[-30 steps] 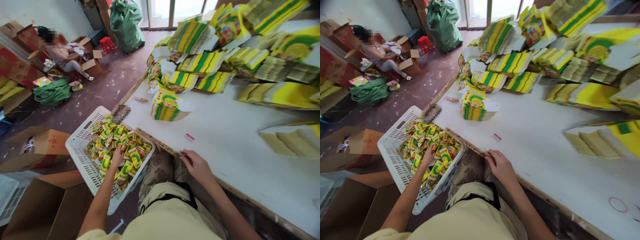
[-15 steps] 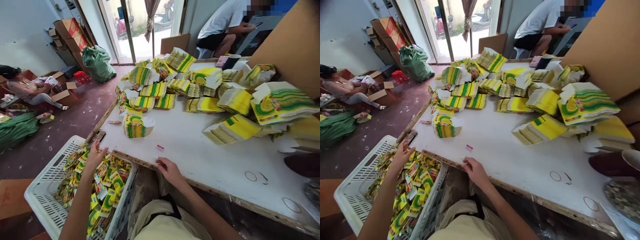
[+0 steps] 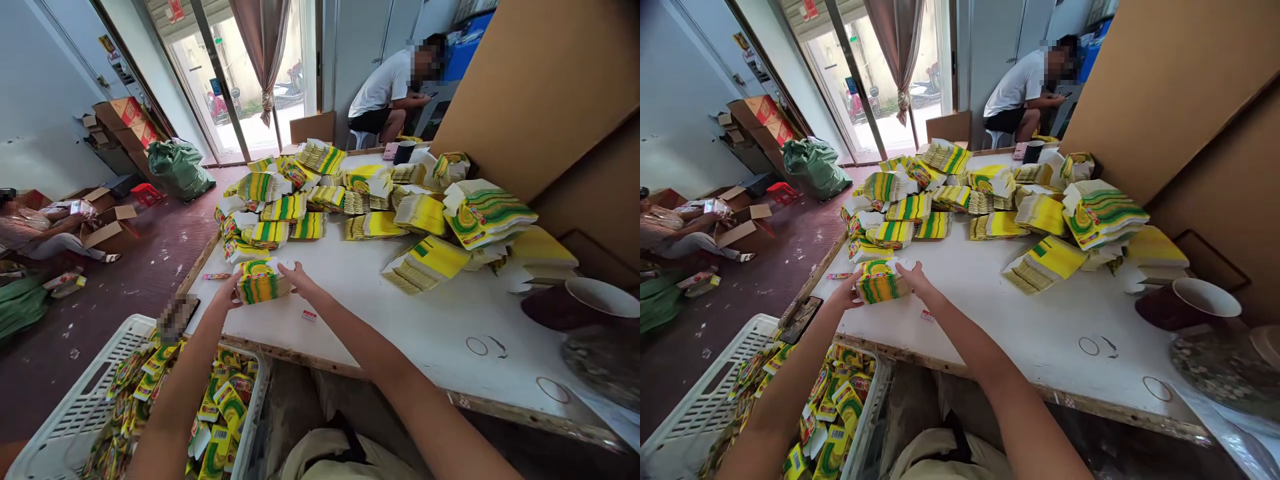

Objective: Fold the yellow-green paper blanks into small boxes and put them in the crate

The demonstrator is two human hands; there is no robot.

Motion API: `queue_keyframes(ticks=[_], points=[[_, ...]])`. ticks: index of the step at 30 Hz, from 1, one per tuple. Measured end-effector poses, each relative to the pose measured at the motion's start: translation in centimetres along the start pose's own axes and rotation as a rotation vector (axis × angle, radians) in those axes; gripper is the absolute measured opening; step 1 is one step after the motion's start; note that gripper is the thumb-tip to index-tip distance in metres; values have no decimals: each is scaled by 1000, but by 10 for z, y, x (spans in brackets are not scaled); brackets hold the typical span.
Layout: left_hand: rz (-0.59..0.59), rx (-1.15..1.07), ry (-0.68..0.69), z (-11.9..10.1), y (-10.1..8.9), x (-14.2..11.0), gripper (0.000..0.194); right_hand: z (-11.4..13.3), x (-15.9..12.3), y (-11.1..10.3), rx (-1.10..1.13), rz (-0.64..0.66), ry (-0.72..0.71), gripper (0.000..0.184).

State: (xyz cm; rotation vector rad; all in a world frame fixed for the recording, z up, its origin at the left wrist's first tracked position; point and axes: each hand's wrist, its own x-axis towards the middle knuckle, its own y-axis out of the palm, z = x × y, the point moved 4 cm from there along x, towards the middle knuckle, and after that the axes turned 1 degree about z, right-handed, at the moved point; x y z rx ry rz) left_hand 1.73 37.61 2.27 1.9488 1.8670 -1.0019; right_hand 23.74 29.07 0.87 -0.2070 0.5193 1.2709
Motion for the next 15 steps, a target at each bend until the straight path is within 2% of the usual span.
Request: queue_keyframes(ticks=[4,8,11,15], points=[[8,-39,-78,12,-2,8,39,-7,16,8,16,66,110,66],[71,-54,-119,20,-4,8,38,-19,14,7,50,159,169,33],[145,-35,-125,27,1,-3,37,-29,-1,-2,105,186,168,25],[249,-7,-86,39,18,-21,35,-48,-31,-23,211,159,105,26]])
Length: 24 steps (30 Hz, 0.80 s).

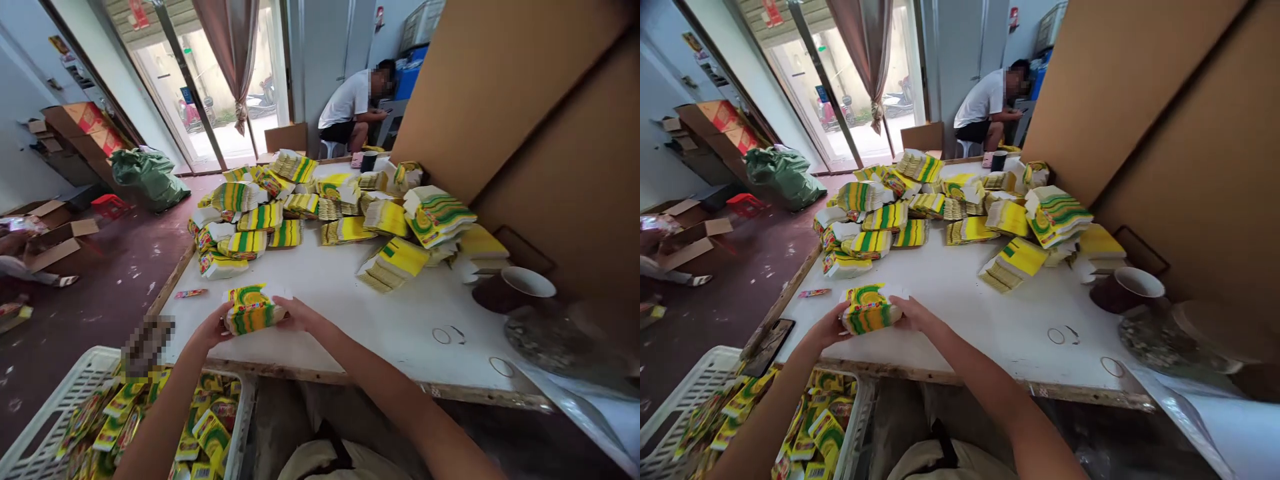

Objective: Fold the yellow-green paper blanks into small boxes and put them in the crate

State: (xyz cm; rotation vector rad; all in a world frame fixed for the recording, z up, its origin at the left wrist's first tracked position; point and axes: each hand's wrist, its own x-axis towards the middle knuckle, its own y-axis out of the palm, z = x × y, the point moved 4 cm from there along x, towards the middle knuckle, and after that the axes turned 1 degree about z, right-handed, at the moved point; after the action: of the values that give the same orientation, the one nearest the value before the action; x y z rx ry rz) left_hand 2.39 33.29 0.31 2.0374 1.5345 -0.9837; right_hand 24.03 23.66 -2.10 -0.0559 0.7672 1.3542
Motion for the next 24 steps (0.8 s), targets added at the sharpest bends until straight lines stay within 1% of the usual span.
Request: queue_keyframes(ticks=[4,7,10,12,14,16,18,21,23,24], points=[[79,20,70,10,30,-8,35,-16,-32,-24,93,-29,-132,40],[113,13,147,12,55,-13,39,-20,-54,-43,124,-49,-233,50],[157,-14,247,12,77,-19,51,-17,-72,-63,135,-47,-322,61],[216,-34,358,12,90,-23,63,-14,-82,-78,118,-30,-386,70],[278,-37,491,15,100,-26,75,-13,-90,-93,26,-11,-457,79],[311,-11,601,22,106,-27,84,-15,-95,-106,-95,2,-506,85],[302,50,664,32,107,-26,92,-19,-99,-116,-175,7,-515,86],[270,226,728,45,103,-23,108,-22,-107,-123,-236,3,-535,85],[221,319,779,49,100,-23,122,-21,-112,-126,-287,-15,-552,83],[221,342,804,49,101,-23,123,-20,-114,-127,-311,-22,-554,84]])
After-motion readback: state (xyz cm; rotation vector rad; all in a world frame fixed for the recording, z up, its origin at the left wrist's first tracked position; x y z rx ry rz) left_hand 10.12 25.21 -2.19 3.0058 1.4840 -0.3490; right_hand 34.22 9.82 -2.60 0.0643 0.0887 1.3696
